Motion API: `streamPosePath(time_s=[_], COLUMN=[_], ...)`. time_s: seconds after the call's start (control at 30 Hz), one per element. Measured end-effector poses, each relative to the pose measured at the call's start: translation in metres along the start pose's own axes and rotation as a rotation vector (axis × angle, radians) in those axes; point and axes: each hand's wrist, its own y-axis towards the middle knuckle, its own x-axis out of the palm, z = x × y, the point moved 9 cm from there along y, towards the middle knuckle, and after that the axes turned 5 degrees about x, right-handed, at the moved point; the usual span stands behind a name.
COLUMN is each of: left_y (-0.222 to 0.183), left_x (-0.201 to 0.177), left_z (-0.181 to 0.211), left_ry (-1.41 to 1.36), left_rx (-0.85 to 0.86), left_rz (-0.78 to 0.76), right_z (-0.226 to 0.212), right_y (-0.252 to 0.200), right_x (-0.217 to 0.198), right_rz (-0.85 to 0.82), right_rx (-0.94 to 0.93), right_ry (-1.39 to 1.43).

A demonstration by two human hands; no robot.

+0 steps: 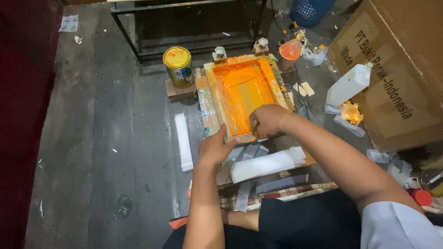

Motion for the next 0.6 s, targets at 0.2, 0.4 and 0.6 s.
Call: streamPosePath(time_s=[0.2, 0.4, 0.6], left_y=[0.002, 0.006, 0.000], left_x=[0.002, 0.003, -0.001], left_z=[-0.003, -0.005, 0.001], left_ry=[-0.008, 0.022, 0.034], left_rx=[-0.012, -0.026, -0.043], left_rz=[-0.016, -0.010, -0.004], right_z=[0.013, 0.015, 0.009], right_y=[0.041, 0.099, 0.105], right_x=[-0.033, -0.058, -0.028], right_rz=[0.395, 0.685, 0.739], right_rx=[-0.022, -0.011, -0.084], right_ry=[-0.059, -0.046, 0.112])
